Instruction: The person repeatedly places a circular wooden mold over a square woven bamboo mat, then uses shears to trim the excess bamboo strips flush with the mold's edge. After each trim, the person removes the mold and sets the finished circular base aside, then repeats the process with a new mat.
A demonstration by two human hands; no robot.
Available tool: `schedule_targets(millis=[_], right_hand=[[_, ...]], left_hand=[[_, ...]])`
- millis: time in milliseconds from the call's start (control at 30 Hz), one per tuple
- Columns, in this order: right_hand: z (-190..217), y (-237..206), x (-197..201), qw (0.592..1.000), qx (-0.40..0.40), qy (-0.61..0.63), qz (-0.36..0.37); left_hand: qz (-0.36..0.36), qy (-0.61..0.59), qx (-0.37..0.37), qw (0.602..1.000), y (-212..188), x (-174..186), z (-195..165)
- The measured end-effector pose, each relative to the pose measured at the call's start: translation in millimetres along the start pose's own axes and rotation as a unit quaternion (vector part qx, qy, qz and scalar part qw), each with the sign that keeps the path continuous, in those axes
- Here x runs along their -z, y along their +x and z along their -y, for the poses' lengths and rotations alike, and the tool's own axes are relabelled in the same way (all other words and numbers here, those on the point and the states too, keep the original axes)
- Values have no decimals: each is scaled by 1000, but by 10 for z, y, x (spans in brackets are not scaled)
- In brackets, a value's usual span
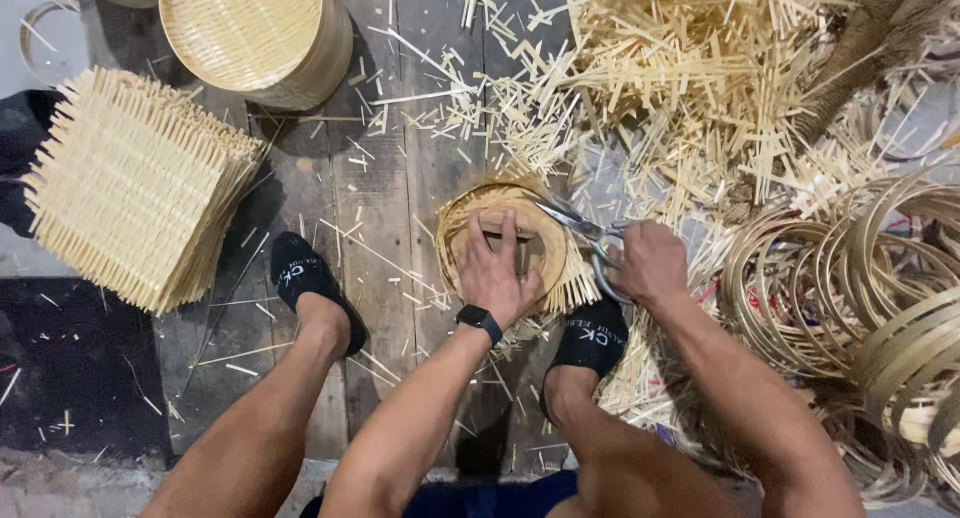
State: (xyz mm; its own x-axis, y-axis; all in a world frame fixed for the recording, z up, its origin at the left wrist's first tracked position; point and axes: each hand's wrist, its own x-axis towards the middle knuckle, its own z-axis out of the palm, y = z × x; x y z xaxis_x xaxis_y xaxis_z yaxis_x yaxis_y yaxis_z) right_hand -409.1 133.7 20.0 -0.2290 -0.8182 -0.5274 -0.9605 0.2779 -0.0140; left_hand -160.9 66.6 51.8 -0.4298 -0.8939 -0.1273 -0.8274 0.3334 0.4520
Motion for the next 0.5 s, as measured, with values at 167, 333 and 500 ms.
schedule_targets(millis=[167,333,500], right_hand=[[-67,53,-59,995,23,53,-87],[-6,239,-24,969,64,-54,-231],[-188,215,87,998,47,-15,-31]], left_hand=[[-3,15,-28,999,-9,-6,40],[20,5,-66,998,67,70,98],[119,21,-127,985,124,162,256]])
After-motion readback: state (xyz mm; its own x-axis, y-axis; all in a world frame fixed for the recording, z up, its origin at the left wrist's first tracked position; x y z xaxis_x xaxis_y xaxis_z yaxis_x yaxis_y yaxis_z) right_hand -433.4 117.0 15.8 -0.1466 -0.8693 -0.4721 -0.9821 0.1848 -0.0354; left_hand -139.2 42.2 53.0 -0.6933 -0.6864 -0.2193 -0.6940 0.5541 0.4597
